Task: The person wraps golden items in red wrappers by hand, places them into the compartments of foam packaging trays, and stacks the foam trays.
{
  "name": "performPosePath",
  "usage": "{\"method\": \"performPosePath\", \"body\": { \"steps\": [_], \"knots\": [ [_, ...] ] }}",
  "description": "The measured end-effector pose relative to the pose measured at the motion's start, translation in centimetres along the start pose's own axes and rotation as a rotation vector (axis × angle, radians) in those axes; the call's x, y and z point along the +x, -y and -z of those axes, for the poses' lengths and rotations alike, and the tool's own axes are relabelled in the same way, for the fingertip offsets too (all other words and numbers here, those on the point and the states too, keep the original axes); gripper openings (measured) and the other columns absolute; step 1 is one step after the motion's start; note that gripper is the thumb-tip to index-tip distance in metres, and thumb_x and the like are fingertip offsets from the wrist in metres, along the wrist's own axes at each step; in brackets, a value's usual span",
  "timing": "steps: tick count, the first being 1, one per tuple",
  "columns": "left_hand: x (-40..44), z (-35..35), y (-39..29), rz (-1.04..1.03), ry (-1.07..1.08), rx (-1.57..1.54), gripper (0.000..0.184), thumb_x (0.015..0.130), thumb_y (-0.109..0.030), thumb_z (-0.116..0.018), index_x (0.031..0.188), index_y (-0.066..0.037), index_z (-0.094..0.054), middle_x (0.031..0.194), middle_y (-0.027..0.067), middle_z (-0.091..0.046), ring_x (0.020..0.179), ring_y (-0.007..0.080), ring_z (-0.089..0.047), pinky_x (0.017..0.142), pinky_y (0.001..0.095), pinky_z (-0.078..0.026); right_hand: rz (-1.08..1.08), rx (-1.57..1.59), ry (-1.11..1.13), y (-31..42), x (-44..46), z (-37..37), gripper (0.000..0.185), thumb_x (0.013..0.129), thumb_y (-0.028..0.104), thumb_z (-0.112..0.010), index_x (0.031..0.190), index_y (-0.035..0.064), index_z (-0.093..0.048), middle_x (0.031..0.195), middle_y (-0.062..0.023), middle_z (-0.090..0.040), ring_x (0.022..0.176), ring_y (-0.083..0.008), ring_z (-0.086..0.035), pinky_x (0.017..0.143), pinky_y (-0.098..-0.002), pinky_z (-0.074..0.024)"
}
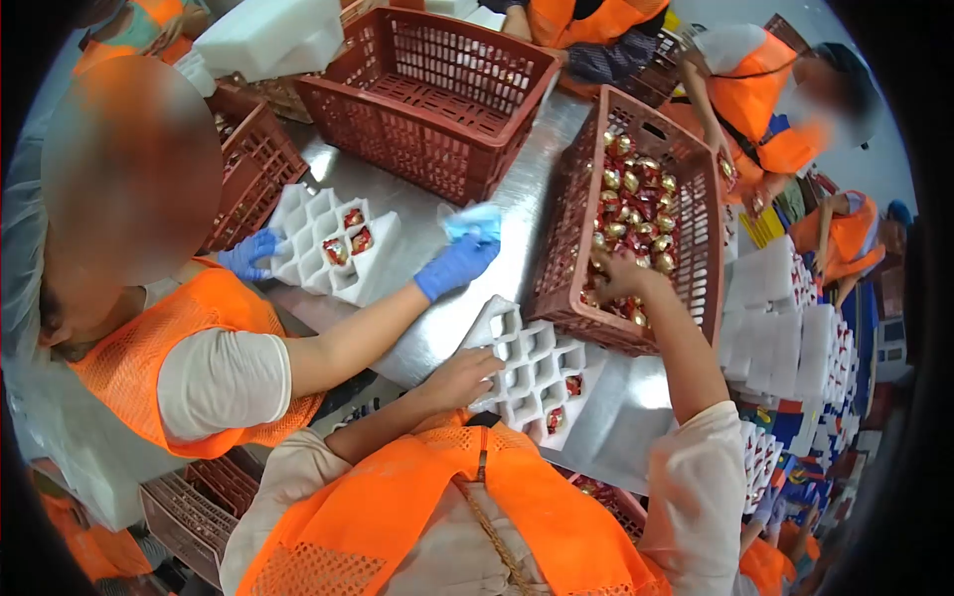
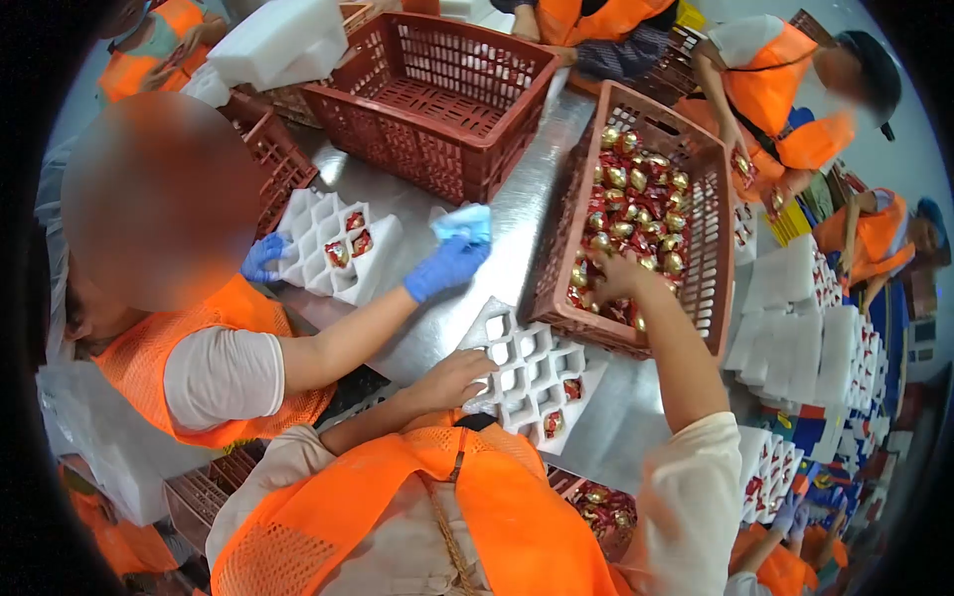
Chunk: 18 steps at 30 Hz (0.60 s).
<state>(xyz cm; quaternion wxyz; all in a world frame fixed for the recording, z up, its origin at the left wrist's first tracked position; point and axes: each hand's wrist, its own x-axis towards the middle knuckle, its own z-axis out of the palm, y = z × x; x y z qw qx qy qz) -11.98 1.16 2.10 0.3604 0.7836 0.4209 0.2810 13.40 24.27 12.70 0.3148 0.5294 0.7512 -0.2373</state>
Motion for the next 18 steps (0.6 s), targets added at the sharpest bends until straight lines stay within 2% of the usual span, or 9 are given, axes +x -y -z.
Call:
{"method": "performPosePath", "body": {
  "steps": [3, 6, 8, 11, 12, 13, 14, 16, 18],
  "knots": [
    [0.2, 0.3, -0.5, -0.001, -0.022, -0.037, 0.036, 0.072, -0.003, -0.063, 0.107, -0.005, -0.055, 0.099, 0.0135, -0.055, 0.096, 0.0341, -0.052, 0.084, 0.0422, -0.042, 0.022, -0.265, 0.140, 0.4, 2.8, -1.6, 0.083, 0.066, 0.038, -0.071, 0.135, 0.0065, -0.037, 0.139, -0.0158, -0.039, 0.129, -0.0386, -0.034, 0.110, -0.0434, -0.0167],
    [0.1, 0.2, -0.4, 0.031, 0.006, -0.032, 0.035, 0.073, -0.003, -0.061, 0.107, -0.006, -0.055, 0.100, 0.0137, -0.054, 0.097, 0.0347, -0.052, 0.084, 0.0428, -0.042, 0.013, -0.212, -0.235, -0.4, 2.8, -3.7, 0.071, 0.068, 0.033, -0.070, 0.128, 0.0075, -0.043, 0.118, -0.0184, -0.056, 0.116, -0.0410, -0.047, 0.094, -0.0491, -0.0419],
    [0.1, -0.4, 0.1, 0.062, 0.036, -0.022, 0.034, 0.073, -0.005, -0.060, 0.107, -0.006, -0.054, 0.097, 0.0142, -0.052, 0.093, 0.0354, -0.051, 0.083, 0.0431, -0.041, 0.076, -0.117, -0.301, -1.1, 2.2, -3.6, 0.066, 0.068, 0.025, -0.071, 0.123, 0.0069, -0.040, 0.107, -0.0205, -0.061, 0.106, -0.0421, -0.053, 0.086, -0.0501, -0.0447],
    [-0.3, -1.0, 0.8, -0.022, -0.048, -0.043, 0.033, 0.071, -0.005, -0.060, 0.104, -0.004, -0.055, 0.097, 0.0146, -0.051, 0.093, 0.0345, -0.051, 0.082, 0.0428, -0.042, 0.188, 0.329, -0.287, -4.1, 2.7, -4.2, 0.104, 0.057, 0.026, -0.084, 0.135, -0.0018, -0.020, 0.113, -0.0138, -0.056, 0.099, -0.0257, -0.057, 0.082, -0.0318, -0.0466],
    [-0.4, -1.4, 1.2, -0.053, -0.075, -0.052, 0.032, 0.071, -0.004, -0.060, 0.102, -0.003, -0.055, 0.097, 0.0145, -0.051, 0.094, 0.0342, -0.051, 0.082, 0.0426, -0.042, 0.139, 0.418, -0.131, -2.1, 0.6, -2.1, 0.120, 0.054, 0.031, -0.085, 0.137, -0.0082, -0.008, 0.117, -0.0191, -0.055, 0.103, -0.0298, -0.056, 0.085, -0.0326, -0.0464],
    [-0.1, -1.5, 1.2, -0.061, -0.091, -0.048, 0.030, 0.070, -0.003, -0.060, 0.100, -0.003, -0.055, 0.096, 0.0144, -0.051, 0.093, 0.0342, -0.051, 0.082, 0.0419, -0.042, 0.067, 0.229, -0.182, -3.5, 2.8, -3.2, 0.110, 0.048, 0.020, -0.089, 0.129, -0.0032, -0.019, 0.097, -0.0176, -0.060, 0.085, -0.0311, -0.059, 0.076, -0.0389, -0.0501],
    [0.0, -1.5, 1.2, -0.047, -0.057, -0.026, 0.033, 0.068, 0.000, -0.058, 0.100, -0.004, -0.056, 0.099, 0.0145, -0.052, 0.094, 0.0343, -0.052, 0.083, 0.0419, -0.042, 0.224, 0.036, -0.225, -5.7, 5.8, -5.1, 0.106, 0.051, 0.020, -0.087, 0.129, -0.0027, -0.019, 0.099, -0.0205, -0.059, 0.088, -0.0352, -0.060, 0.076, -0.0404, -0.0503],
    [0.1, -1.5, 0.9, -0.014, -0.077, -0.024, 0.033, 0.067, 0.002, -0.056, 0.099, -0.004, -0.057, 0.098, 0.0148, -0.054, 0.093, 0.0345, -0.052, 0.083, 0.0415, -0.042, 0.092, -0.077, -0.131, -3.9, 5.2, -4.4, 0.103, 0.056, 0.019, -0.083, 0.131, -0.0022, -0.016, 0.104, -0.0267, -0.056, 0.099, -0.0394, -0.057, 0.083, -0.0394, -0.0488],
    [0.1, -1.4, 0.8, 0.000, -0.079, -0.032, 0.033, 0.066, 0.002, -0.055, 0.099, -0.004, -0.057, 0.098, 0.0150, -0.054, 0.093, 0.0346, -0.052, 0.084, 0.0415, -0.042, 0.257, 0.329, -0.068, -10.4, 12.6, -9.1, 0.105, 0.063, 0.026, -0.080, 0.135, -0.0002, -0.009, 0.117, -0.0236, -0.051, 0.103, -0.0361, -0.053, 0.086, -0.0375, -0.0463]
  ]
}}
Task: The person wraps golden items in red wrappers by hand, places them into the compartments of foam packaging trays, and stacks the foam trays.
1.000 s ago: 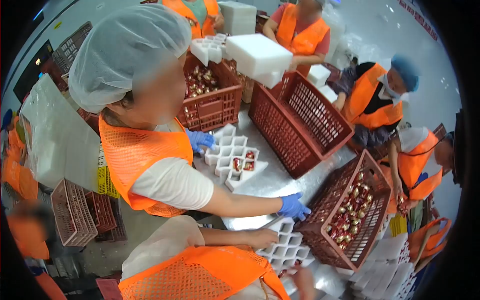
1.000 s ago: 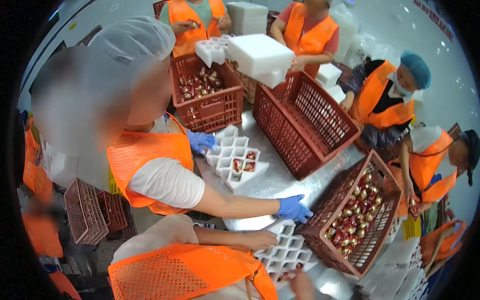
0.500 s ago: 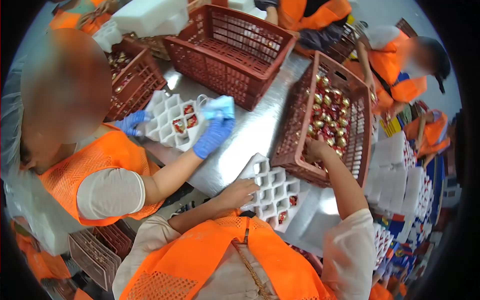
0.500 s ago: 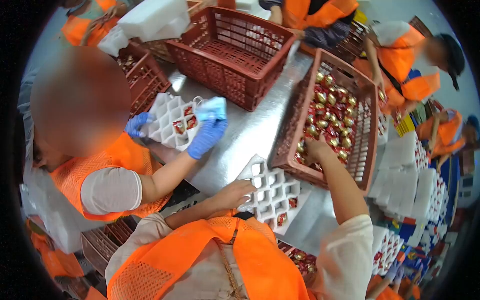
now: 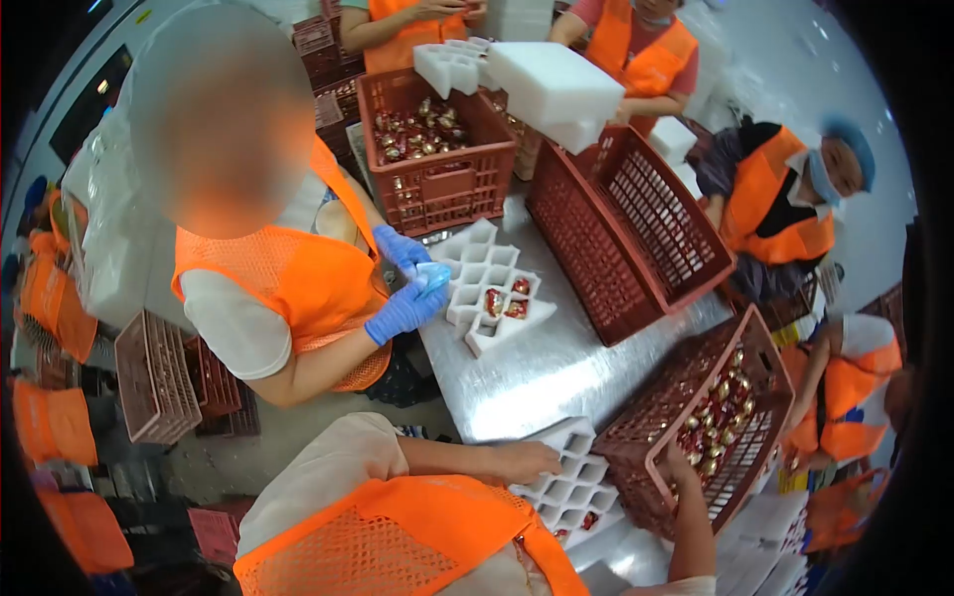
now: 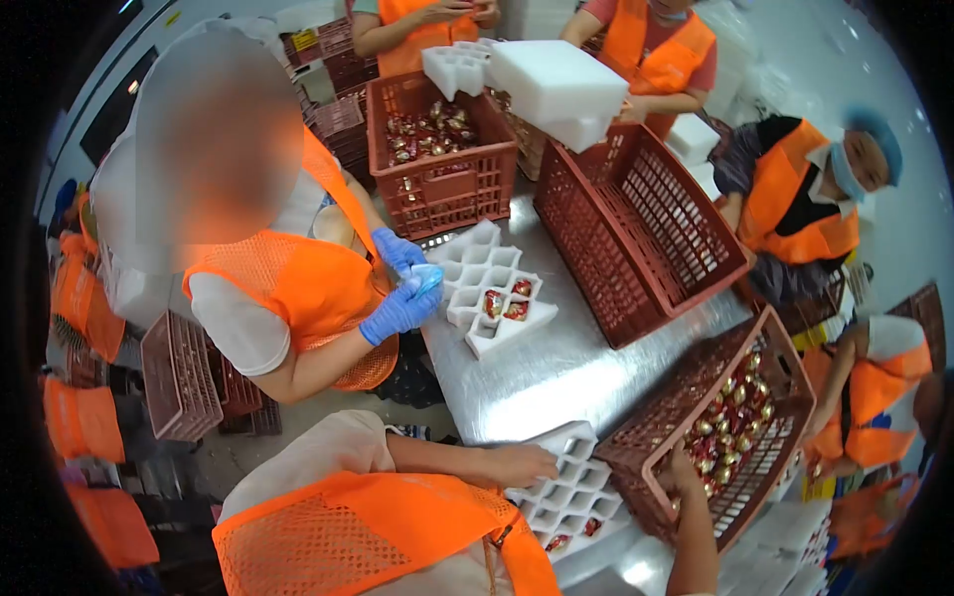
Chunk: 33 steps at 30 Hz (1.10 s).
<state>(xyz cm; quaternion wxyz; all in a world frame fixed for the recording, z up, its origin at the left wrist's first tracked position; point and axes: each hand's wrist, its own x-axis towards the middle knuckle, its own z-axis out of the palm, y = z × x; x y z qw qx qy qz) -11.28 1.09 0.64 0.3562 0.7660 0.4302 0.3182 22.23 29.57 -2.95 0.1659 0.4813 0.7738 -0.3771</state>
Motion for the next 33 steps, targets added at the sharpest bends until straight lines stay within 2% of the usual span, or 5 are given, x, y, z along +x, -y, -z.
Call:
{"method": "performPosePath", "body": {
  "steps": [5, 12, 21, 27, 33],
  "knots": [
    [0.1, 0.0, -0.1, 0.015, -0.020, -0.057, 0.033, 0.066, 0.002, -0.054, 0.099, -0.004, -0.057, 0.097, 0.0151, -0.055, 0.095, 0.0347, -0.052, 0.084, 0.0418, -0.042, 0.029, 0.495, -0.049, -0.4, 0.2, -1.7, 0.085, 0.070, 0.029, -0.077, 0.128, -0.0006, -0.023, 0.123, -0.0200, -0.047, 0.104, -0.0312, -0.052, 0.085, -0.0367, -0.0453],
    [-0.1, -1.2, 1.0, -0.028, -0.049, -0.076, 0.031, 0.066, 0.002, -0.053, 0.097, -0.004, -0.057, 0.095, 0.0145, -0.054, 0.094, 0.0340, -0.053, 0.083, 0.0414, -0.042, 0.396, 0.025, -0.215, 5.6, -5.2, 1.3, 0.065, 0.061, 0.022, -0.081, 0.113, 0.0050, -0.048, 0.102, -0.0171, -0.051, 0.091, -0.0293, -0.053, 0.078, -0.0378, -0.0472],
    [0.1, -1.0, 0.1, -0.032, -0.116, -0.009, 0.027, 0.068, 0.001, -0.055, 0.094, -0.004, -0.058, 0.090, 0.0140, -0.054, 0.089, 0.0333, -0.053, 0.077, 0.0410, -0.043, 0.112, -0.196, 0.104, 8.2, -5.9, 1.5, 0.063, 0.075, 0.044, -0.062, 0.128, 0.0123, -0.050, 0.132, -0.0235, -0.042, 0.127, -0.0444, -0.021, 0.107, -0.0502, -0.0192],
    [0.4, -0.4, 0.4, -0.041, -0.090, -0.028, 0.022, 0.069, -0.001, -0.055, 0.091, -0.002, -0.059, 0.089, 0.0129, -0.055, 0.085, 0.0318, -0.055, 0.076, 0.0391, -0.044, 0.143, 0.246, -0.193, 10.3, -8.0, 4.0, 0.023, 0.062, 0.005, -0.072, 0.082, -0.0041, -0.063, 0.074, -0.0065, -0.064, 0.067, -0.0172, -0.061, 0.060, -0.0285, -0.0500],
    [2.0, 2.7, -4.2, 0.190, -0.067, -0.591, 0.017, 0.085, -0.011, -0.060, 0.101, -0.004, -0.058, 0.092, 0.0056, -0.058, 0.087, 0.0122, -0.056, 0.080, 0.0263, -0.045, 0.202, 0.990, -0.371, 10.8, -15.5, 8.5, 0.029, 0.070, 0.006, -0.063, 0.098, 0.0002, -0.063, 0.086, -0.0105, -0.064, 0.066, -0.0165, -0.062, 0.059, -0.0291, -0.0521]
  ]
}}
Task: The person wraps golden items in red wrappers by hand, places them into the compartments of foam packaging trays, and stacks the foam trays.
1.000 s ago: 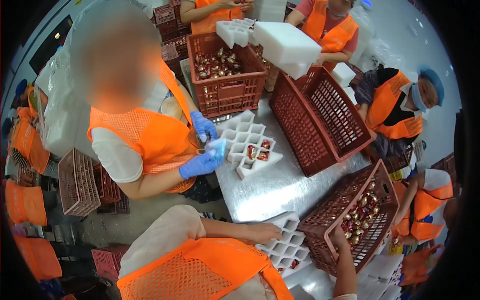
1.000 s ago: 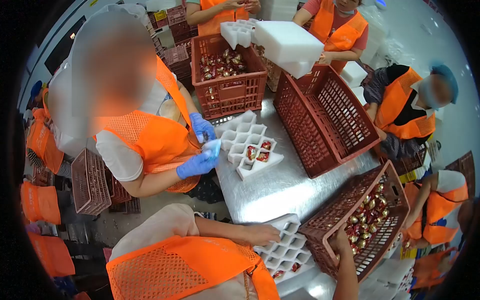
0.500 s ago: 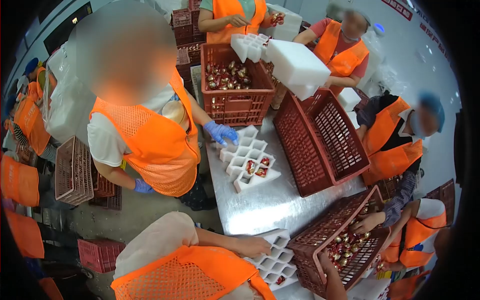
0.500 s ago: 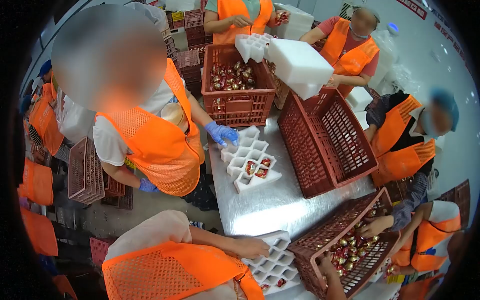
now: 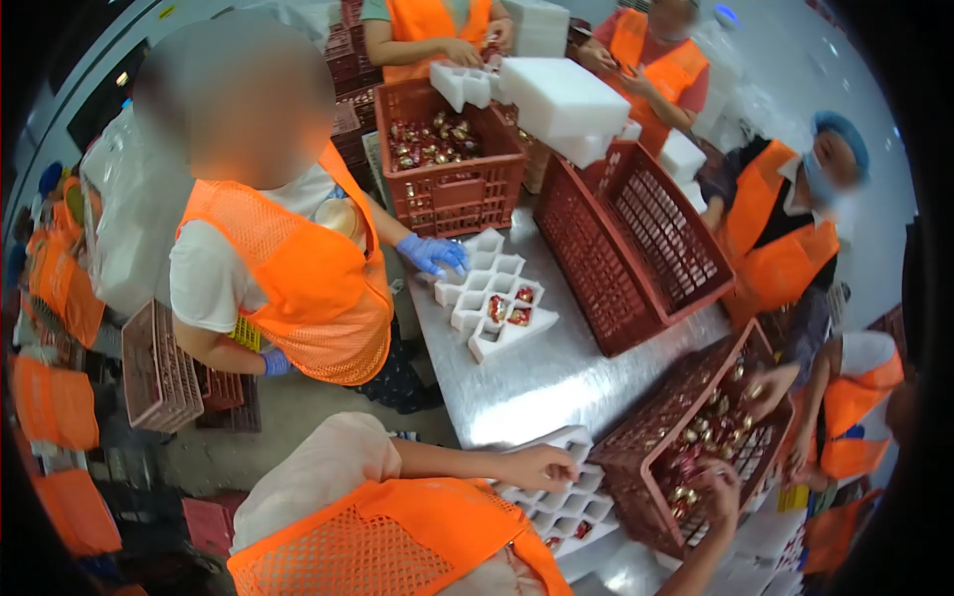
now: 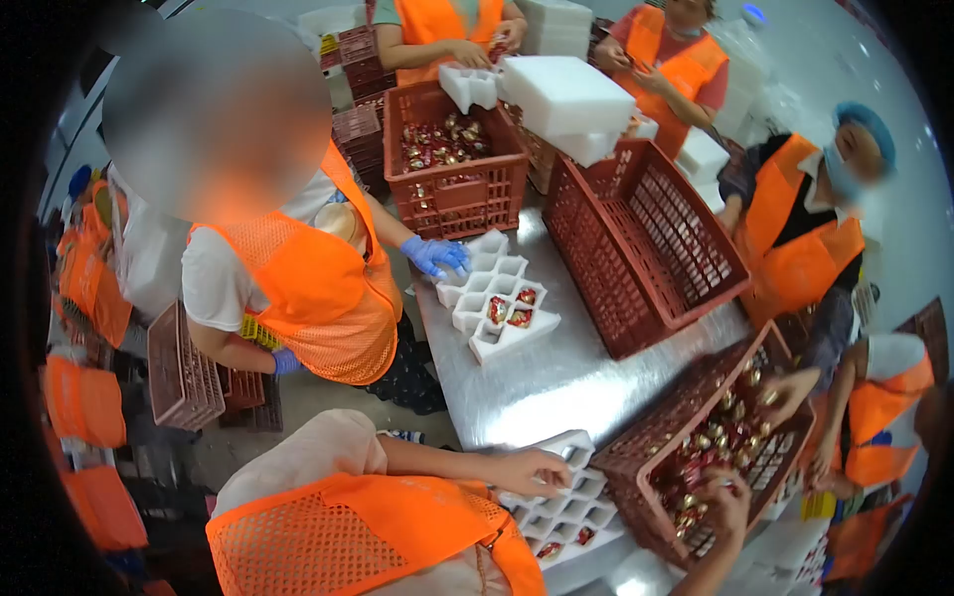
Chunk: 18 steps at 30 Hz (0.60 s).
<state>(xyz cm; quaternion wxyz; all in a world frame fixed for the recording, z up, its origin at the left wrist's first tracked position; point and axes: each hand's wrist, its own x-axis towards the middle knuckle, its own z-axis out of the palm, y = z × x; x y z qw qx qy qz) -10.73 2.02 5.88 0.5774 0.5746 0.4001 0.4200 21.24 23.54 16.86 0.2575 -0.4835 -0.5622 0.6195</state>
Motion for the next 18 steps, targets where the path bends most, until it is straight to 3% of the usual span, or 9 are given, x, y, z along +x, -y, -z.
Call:
{"method": "performPosePath", "body": {
  "steps": [1, 2, 3, 5, 6, 10, 14, 17, 18],
  "knots": [
    [0.7, -0.7, -1.2, 0.016, 0.036, -0.170, 0.021, 0.085, -0.011, -0.061, 0.104, -0.006, -0.057, 0.095, 0.0045, -0.058, 0.090, 0.0113, -0.055, 0.080, 0.0263, -0.045, 0.162, 0.023, -0.052, -0.8, -1.1, 1.0, 0.031, 0.070, 0.009, -0.063, 0.100, 0.0009, -0.062, 0.089, -0.0103, -0.064, 0.066, -0.0157, -0.061, 0.058, -0.0285, -0.0517],
    [1.6, -1.6, -1.9, 0.045, 0.093, -0.350, 0.024, 0.084, -0.011, -0.062, 0.108, -0.008, -0.056, 0.098, 0.0034, -0.058, 0.092, 0.0103, -0.054, 0.080, 0.0263, -0.045, 0.193, -0.148, -0.144, 0.6, -3.0, 0.4, 0.032, 0.068, 0.009, -0.065, 0.099, 0.0013, -0.063, 0.099, -0.0107, -0.062, 0.079, -0.0176, -0.060, 0.071, -0.0316, -0.0514],
    [2.9, -2.9, -0.7, 0.035, 0.237, -0.890, 0.042, 0.083, -0.010, -0.064, 0.121, -0.011, -0.047, 0.111, 0.0043, -0.053, 0.102, 0.0102, -0.052, 0.081, 0.0252, -0.046, 0.468, -0.369, -0.251, 3.3, -5.1, -3.9, 0.035, 0.065, 0.008, -0.069, 0.099, 0.0032, -0.065, 0.112, -0.0140, -0.058, 0.098, -0.0216, -0.057, 0.086, -0.0330, -0.0461],
    [3.1, -3.7, -6.3, 0.194, 0.117, -1.056, 0.070, 0.082, -0.014, -0.068, 0.137, -0.008, -0.026, 0.126, 0.0084, -0.041, 0.113, 0.0185, -0.049, 0.090, 0.0321, -0.046, 0.723, -0.792, -0.458, 6.6, -9.7, -11.3, 0.040, 0.059, 0.012, -0.077, 0.097, 0.0078, -0.068, 0.124, -0.0176, -0.050, 0.113, -0.0300, -0.050, 0.096, -0.0375, -0.0400],
    [3.9, -4.1, -6.8, 0.101, 0.102, -0.825, 0.073, 0.081, -0.019, -0.070, 0.138, -0.013, -0.025, 0.125, 0.0090, -0.043, 0.109, 0.0204, -0.051, 0.089, 0.0371, -0.048, 0.786, -0.649, -0.469, 6.4, -11.0, -14.8, 0.041, 0.057, 0.013, -0.079, 0.096, 0.0089, -0.069, 0.124, -0.0163, -0.049, 0.114, -0.0314, -0.049, 0.096, -0.0398, -0.0398],
    [2.6, -4.3, -9.5, 0.182, 0.169, -1.161, 0.065, 0.082, -0.014, -0.066, 0.135, -0.011, -0.029, 0.122, 0.0117, -0.049, 0.109, 0.0226, -0.053, 0.089, 0.0396, -0.050, 0.729, -0.609, -0.587, 0.0, -14.7, -22.3, 0.049, 0.055, 0.017, -0.086, 0.100, 0.0113, -0.066, 0.127, -0.0162, -0.038, 0.116, -0.0331, -0.044, 0.094, -0.0406, -0.0419],
    [0.3, -4.1, -7.4, 0.337, 0.051, -0.907, 0.045, 0.086, -0.009, -0.060, 0.126, -0.009, -0.039, 0.120, 0.0118, -0.051, 0.108, 0.0226, -0.055, 0.088, 0.0363, -0.051, 0.525, 0.304, -0.294, -5.4, -16.2, -24.4, 0.086, 0.063, 0.023, -0.086, 0.126, 0.0102, -0.029, 0.140, -0.0197, -0.025, 0.129, -0.0280, -0.034, 0.102, -0.0376, -0.0382],
    [0.1, -3.8, -7.7, 0.510, 0.071, -0.877, 0.039, 0.086, -0.010, -0.060, 0.122, -0.008, -0.043, 0.119, 0.0122, -0.052, 0.108, 0.0254, -0.056, 0.083, 0.0403, -0.054, 0.500, 0.649, -0.327, -7.3, -16.6, -24.3, 0.065, 0.077, 0.012, -0.073, 0.123, 0.0087, -0.028, 0.142, -0.0200, -0.025, 0.124, -0.0252, -0.040, 0.097, -0.0341, -0.0428],
    [-0.4, -3.7, -8.3, 0.606, 0.115, -0.903, 0.043, 0.087, -0.011, -0.059, 0.126, -0.007, -0.042, 0.118, 0.0139, -0.053, 0.101, 0.0288, -0.060, 0.076, 0.0454, -0.057, 0.448, 0.658, -0.372, -8.0, -16.8, -23.9, 0.060, 0.082, 0.004, -0.065, 0.127, 0.0086, -0.026, 0.137, -0.0192, -0.033, 0.118, -0.0228, -0.046, 0.095, -0.0336, -0.0433]
  ]
}}
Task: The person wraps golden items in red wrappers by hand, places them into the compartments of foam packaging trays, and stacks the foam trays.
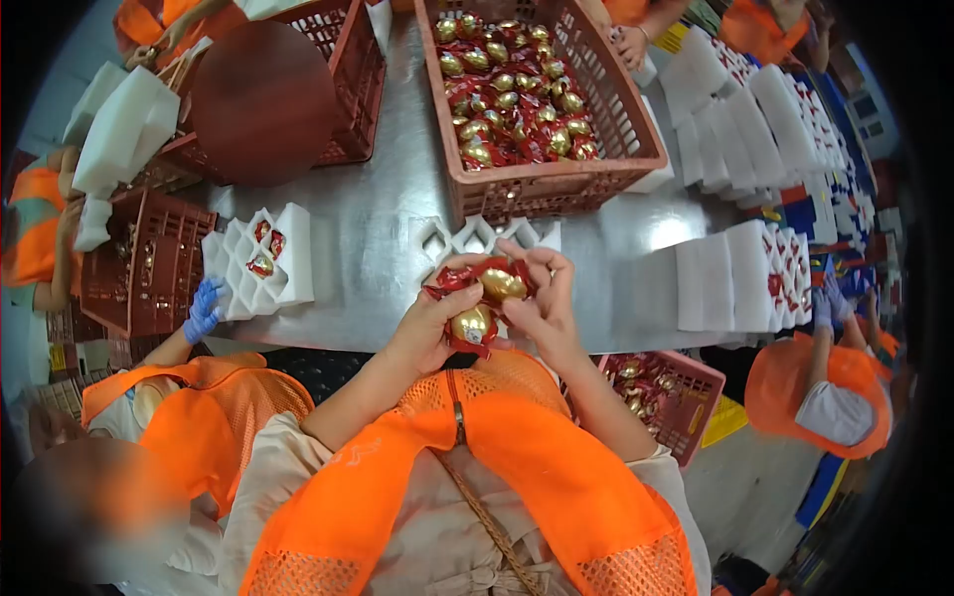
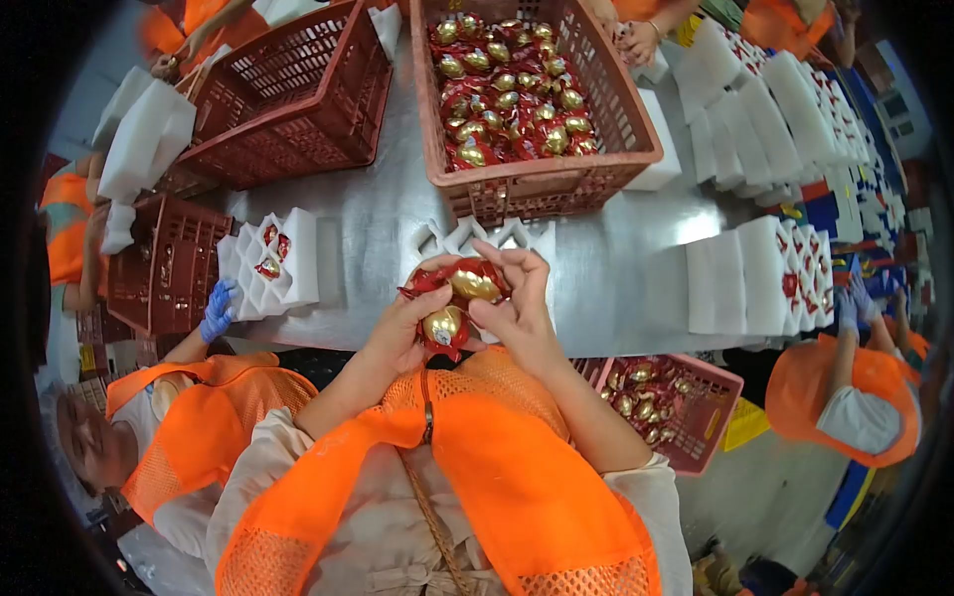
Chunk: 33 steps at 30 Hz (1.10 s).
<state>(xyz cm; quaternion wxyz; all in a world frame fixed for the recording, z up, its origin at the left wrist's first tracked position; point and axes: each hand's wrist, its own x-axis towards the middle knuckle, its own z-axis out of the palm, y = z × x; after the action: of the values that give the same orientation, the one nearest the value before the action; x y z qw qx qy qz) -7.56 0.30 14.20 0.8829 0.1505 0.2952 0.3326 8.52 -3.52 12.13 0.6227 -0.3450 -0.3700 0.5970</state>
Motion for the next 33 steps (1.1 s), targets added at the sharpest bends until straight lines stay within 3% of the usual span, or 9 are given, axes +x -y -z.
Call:
{"method": "performPosePath", "body": {
  "steps": [5, 8, 13, 15, 20, 26, 29, 31, 33],
  "knots": [
    [-0.1, 1.7, 0.1, 0.246, 0.068, 0.113, 0.053, 0.087, -0.012, -0.059, 0.136, -0.008, -0.038, 0.116, 0.0150, -0.056, 0.088, 0.0273, -0.065, 0.071, 0.0415, -0.058, -0.215, -0.191, -0.042, 1.0, -1.0, 2.2, 0.058, 0.082, 0.003, -0.065, 0.131, 0.0054, -0.034, 0.113, -0.0128, -0.057, 0.101, -0.0193, -0.057, 0.086, -0.0315, -0.0485],
    [0.6, 2.6, 0.6, 0.124, 0.067, 0.263, 0.054, 0.084, -0.006, -0.063, 0.133, 0.000, -0.041, 0.110, 0.0112, -0.060, 0.085, 0.0160, -0.064, 0.075, 0.0271, -0.053, -0.303, 0.047, -0.256, -1.0, -1.5, 3.0, 0.044, 0.084, 0.008, -0.065, 0.122, 0.0043, -0.044, 0.104, -0.0094, -0.060, 0.085, -0.0140, -0.062, 0.057, -0.0227, -0.0533],
    [1.0, 4.1, 0.1, 0.104, 0.177, 0.366, 0.064, 0.084, -0.002, -0.062, 0.140, -0.003, -0.033, 0.111, 0.0106, -0.061, 0.087, 0.0148, -0.063, 0.079, 0.0256, -0.050, -0.166, -0.027, -0.333, -2.9, -1.5, 2.7, 0.033, 0.082, 0.007, -0.066, 0.112, 0.0033, -0.053, 0.103, -0.0087, -0.058, 0.084, -0.0158, -0.059, 0.062, -0.0227, -0.0508],
    [0.5, 4.0, 0.1, 0.051, 0.205, 0.496, 0.061, 0.085, -0.002, -0.061, 0.140, -0.003, -0.034, 0.115, 0.0099, -0.059, 0.090, 0.0140, -0.062, 0.080, 0.0256, -0.050, 0.310, -0.758, -0.217, -3.8, -1.3, 2.5, 0.037, 0.078, 0.006, -0.070, 0.112, 0.0027, -0.055, 0.110, -0.0118, -0.053, 0.095, -0.0193, -0.055, 0.073, -0.0278, -0.0486],
    [0.7, 4.7, 0.8, 0.175, 0.248, 0.410, 0.054, 0.084, 0.001, -0.061, 0.134, 0.000, -0.041, 0.123, 0.0117, -0.055, 0.096, 0.0167, -0.060, 0.079, 0.0268, -0.051, 0.365, -1.111, -0.046, -2.5, -2.1, 0.8, 0.053, 0.071, -0.003, -0.068, 0.121, 0.0088, -0.055, 0.117, -0.0169, -0.046, 0.102, -0.0330, -0.052, 0.084, -0.0341, -0.0457],
    [2.0, 5.4, -1.1, 0.431, 0.282, 0.239, 0.049, 0.083, -0.002, -0.060, 0.131, -0.001, -0.047, 0.114, 0.0138, -0.059, 0.090, 0.0179, -0.063, 0.074, 0.0278, -0.053, 0.236, -1.008, 0.026, -2.5, -0.2, 4.9, 0.045, 0.073, -0.004, -0.064, 0.116, 0.0034, -0.055, 0.114, -0.0159, -0.053, 0.102, -0.0306, -0.055, 0.084, -0.0332, -0.0460],
    [4.5, 6.9, 0.1, 0.263, 0.228, 0.404, 0.044, 0.083, -0.004, -0.060, 0.127, -0.003, -0.051, 0.097, 0.0157, -0.064, 0.081, 0.0212, -0.066, 0.065, 0.0308, -0.056, 0.135, -0.776, -0.200, -3.8, 3.3, 7.3, 0.043, 0.071, 0.000, -0.066, 0.113, 0.0004, -0.055, 0.113, -0.0144, -0.060, 0.104, -0.0238, -0.058, 0.085, -0.0316, -0.0458],
    [6.0, 8.8, 0.7, 0.039, -0.031, 0.503, 0.031, 0.084, -0.004, -0.060, 0.115, -0.003, -0.057, 0.097, 0.0119, -0.065, 0.081, 0.0177, -0.065, 0.065, 0.0288, -0.055, 0.092, -0.733, -0.328, -3.9, 5.1, 8.3, 0.041, 0.070, 0.001, -0.067, 0.109, 0.0018, -0.054, 0.115, -0.0139, -0.058, 0.103, -0.0275, -0.058, 0.083, -0.0326, -0.0474],
    [6.1, 9.8, 0.7, 0.047, -0.046, 0.513, 0.020, 0.085, -0.006, -0.061, 0.104, -0.002, -0.059, 0.098, 0.0088, -0.065, 0.082, 0.0155, -0.064, 0.066, 0.0277, -0.054, 0.184, -1.000, -0.166, -4.2, 5.4, 9.1, 0.036, 0.073, 0.003, -0.065, 0.107, 0.0034, -0.053, 0.114, -0.0122, -0.057, 0.101, -0.0290, -0.059, 0.080, -0.0333, -0.0487]
  ]
}}
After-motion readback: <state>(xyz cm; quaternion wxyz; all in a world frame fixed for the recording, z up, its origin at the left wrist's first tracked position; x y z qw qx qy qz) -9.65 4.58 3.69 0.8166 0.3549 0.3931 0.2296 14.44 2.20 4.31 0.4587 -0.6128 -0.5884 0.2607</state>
